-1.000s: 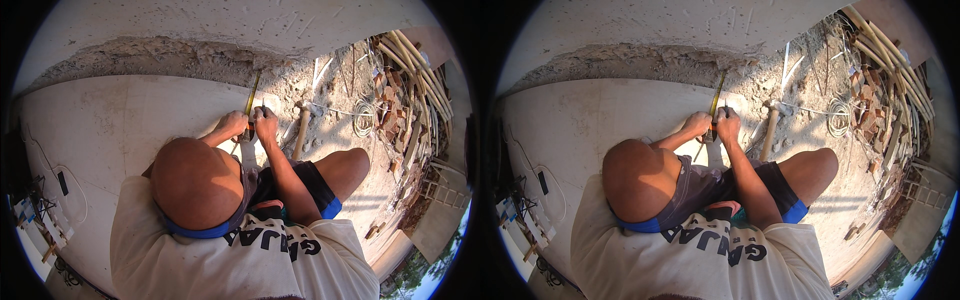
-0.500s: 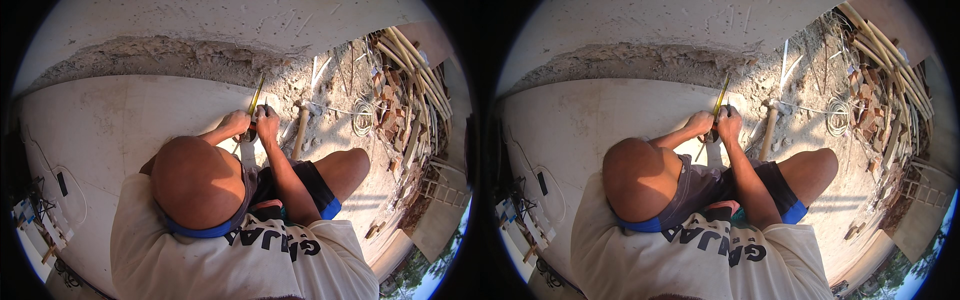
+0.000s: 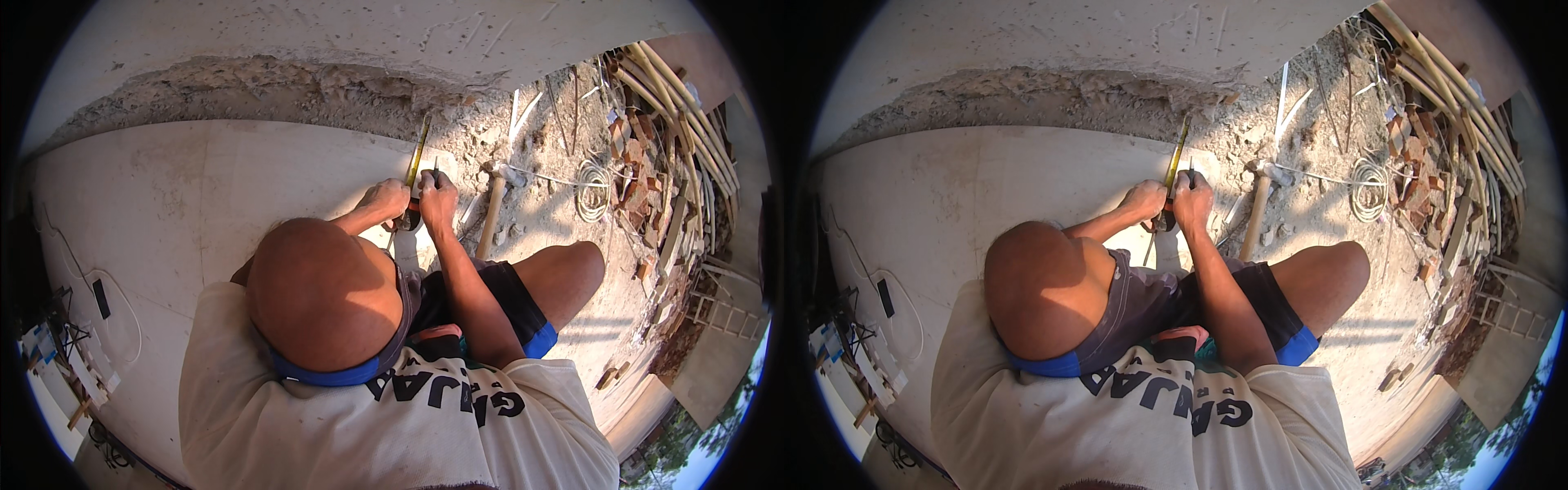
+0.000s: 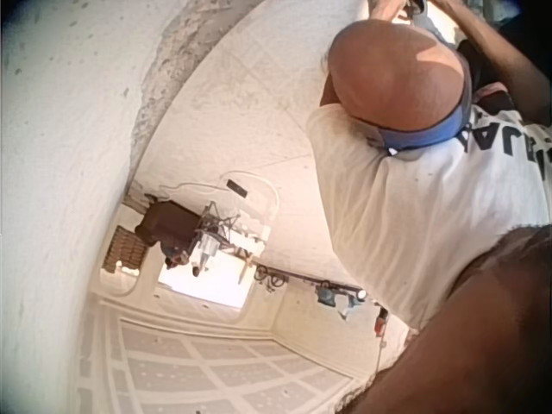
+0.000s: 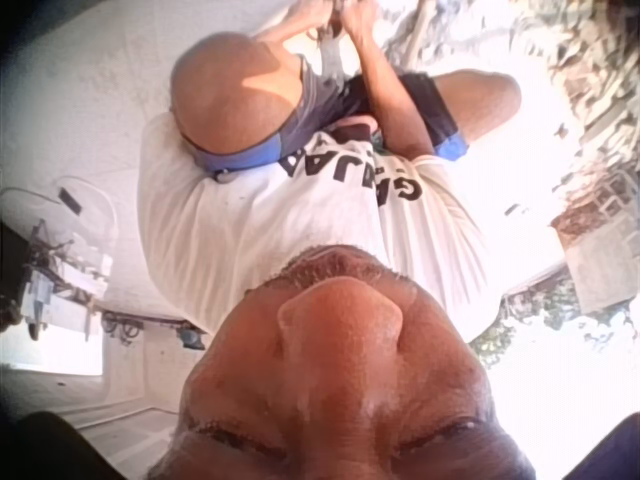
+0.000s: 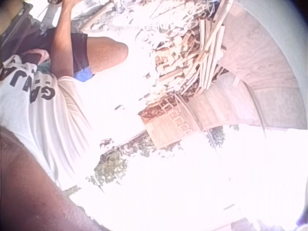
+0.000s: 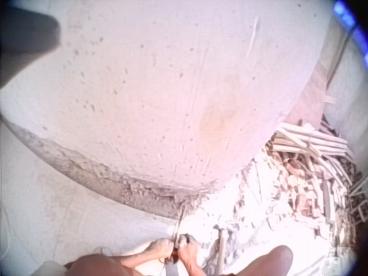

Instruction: The person chips away concrete at the base of a wall with a hammer, then uses a tape measure and a marker to measure and mark distances on the floor and on a white board.

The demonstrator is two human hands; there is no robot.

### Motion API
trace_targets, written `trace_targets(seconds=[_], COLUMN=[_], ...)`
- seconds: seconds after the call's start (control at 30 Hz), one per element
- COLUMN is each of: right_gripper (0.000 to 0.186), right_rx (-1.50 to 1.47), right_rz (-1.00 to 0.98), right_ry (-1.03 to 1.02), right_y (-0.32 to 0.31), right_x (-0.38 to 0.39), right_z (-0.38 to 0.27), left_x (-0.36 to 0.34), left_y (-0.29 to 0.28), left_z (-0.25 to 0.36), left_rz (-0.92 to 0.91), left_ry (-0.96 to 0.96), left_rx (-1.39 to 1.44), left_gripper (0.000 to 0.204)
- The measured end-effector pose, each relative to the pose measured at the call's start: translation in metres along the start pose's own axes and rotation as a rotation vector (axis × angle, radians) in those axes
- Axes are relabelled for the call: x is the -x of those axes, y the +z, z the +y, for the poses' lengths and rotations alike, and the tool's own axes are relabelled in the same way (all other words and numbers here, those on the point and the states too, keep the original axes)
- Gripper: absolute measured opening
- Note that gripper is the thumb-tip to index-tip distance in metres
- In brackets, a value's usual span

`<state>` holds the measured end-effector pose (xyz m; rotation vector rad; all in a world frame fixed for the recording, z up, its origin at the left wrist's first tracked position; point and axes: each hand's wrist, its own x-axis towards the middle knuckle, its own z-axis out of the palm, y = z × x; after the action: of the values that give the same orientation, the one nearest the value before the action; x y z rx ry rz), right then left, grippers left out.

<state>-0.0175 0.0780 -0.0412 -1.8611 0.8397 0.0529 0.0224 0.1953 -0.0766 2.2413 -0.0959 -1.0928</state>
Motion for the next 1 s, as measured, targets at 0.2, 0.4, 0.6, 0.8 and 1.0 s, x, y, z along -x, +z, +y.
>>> trace_targets(seconds=[0.2, 0.4, 0.6, 0.8, 1.0], right_gripper=[0.033, 0.033, 0.031, 0.031, 0.031], right_rx=[-0.015, -0.031, 0.003, -0.012, -0.007], right_rz=[-0.026, -0.024, 0.022, 0.023, 0.031], right_ry=[0.011, 0.011, -0.060, -0.043, -0.054], right_y=[0.001, -0.001, 0.003, 0.005, 0.006], right_x=[-0.001, 0.000, -0.003, -0.003, -0.005], right_z=[0.004, 0.004, 0.009, 0.011, 0.015], left_x=[0.004, 0.018, 0.021, 0.018, 0.023], left_y=[0.004, 0.002, 0.000, 0.002, 0.001], left_z=[-0.005, -0.003, -0.001, -0.002, 0.005], left_rz=[0.033, 0.030, 0.000, 0.007, 0.082], left_ry=[0.072, 0.020, -0.016, 0.002, 0.061], left_rx=[-0.024, 0.081, 0.120, 0.073, 0.021], left_gripper=[0.038, 0.033, 0.033, 0.034, 0.036])
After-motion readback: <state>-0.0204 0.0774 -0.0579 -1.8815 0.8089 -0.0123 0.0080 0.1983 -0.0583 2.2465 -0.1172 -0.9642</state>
